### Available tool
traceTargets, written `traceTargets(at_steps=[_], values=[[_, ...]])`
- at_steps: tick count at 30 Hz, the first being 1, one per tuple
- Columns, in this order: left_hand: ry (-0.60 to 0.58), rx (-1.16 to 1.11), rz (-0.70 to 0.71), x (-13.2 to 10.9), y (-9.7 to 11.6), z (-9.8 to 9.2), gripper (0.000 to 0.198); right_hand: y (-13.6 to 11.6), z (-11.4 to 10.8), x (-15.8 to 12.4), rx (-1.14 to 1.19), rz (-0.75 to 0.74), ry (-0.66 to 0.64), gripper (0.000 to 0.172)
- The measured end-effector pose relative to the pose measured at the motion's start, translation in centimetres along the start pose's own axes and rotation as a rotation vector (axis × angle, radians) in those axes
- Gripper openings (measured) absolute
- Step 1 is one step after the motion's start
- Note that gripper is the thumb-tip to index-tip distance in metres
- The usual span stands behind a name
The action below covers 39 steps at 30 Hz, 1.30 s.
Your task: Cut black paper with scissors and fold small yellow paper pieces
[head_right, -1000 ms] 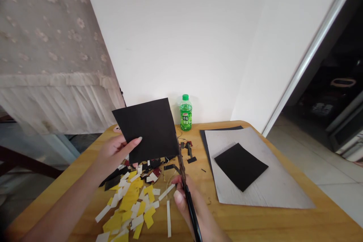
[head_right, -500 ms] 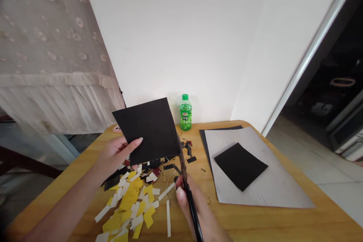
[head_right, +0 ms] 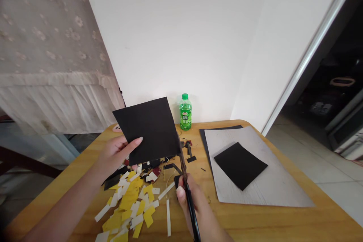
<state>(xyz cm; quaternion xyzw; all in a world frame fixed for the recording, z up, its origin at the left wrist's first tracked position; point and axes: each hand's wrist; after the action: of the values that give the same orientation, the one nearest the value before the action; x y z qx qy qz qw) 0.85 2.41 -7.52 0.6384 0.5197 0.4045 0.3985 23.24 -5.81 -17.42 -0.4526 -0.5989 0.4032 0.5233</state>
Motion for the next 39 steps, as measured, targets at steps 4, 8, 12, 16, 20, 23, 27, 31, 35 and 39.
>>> traceTargets(at_steps=[4,8,12,16,20,23,27,31,35,39], values=[[0.004,-0.007,-0.018,0.0,-0.1,0.0,0.04,0.2,-0.2,0.0,0.039,0.035,-0.047,0.061],[-0.009,-0.027,-0.04,-0.1,0.1,0.0,0.039,0.1,-0.1,-0.1,0.067,0.077,-0.047,0.06],[-0.001,-0.01,-0.036,0.0,0.1,0.1,0.041,0.3,-0.2,0.2,0.002,0.106,-0.042,0.059],[0.01,0.006,-0.022,0.1,0.0,0.1,0.043,-0.1,-1.0,0.9,-0.114,0.008,-0.044,0.057],[-0.013,-0.026,-0.031,0.1,-0.2,0.2,0.041,-0.7,-1.6,1.5,-0.198,-0.037,-0.067,0.057],[-0.005,-0.043,-0.022,0.1,-0.3,0.2,0.038,-1.0,-1.5,1.6,-0.215,-0.025,-0.072,0.062],[-0.026,-0.089,-0.04,0.1,-0.1,0.4,0.036,-1.3,-1.3,1.4,-0.225,-0.012,-0.066,0.065],[-0.05,-0.123,-0.037,0.0,0.2,0.6,0.036,-1.4,-1.6,1.5,-0.244,0.044,-0.07,0.067],[-0.03,-0.128,-0.057,-0.1,0.3,0.7,0.037,-1.2,-1.8,1.7,-0.243,0.066,-0.124,0.067],[-0.031,-0.111,-0.075,0.0,0.1,0.5,0.041,-1.0,-1.8,1.8,-0.231,0.082,-0.098,0.065]])
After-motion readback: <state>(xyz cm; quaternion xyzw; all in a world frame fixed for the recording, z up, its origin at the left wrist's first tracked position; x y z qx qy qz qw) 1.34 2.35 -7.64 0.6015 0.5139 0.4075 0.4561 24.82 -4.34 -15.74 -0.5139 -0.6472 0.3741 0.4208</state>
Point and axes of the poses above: each hand's wrist, its own x-axis towards the middle knuckle, its own z-axis out of the palm, y = z × x, and after that the axes turned 8 degrees about -z, right-handed
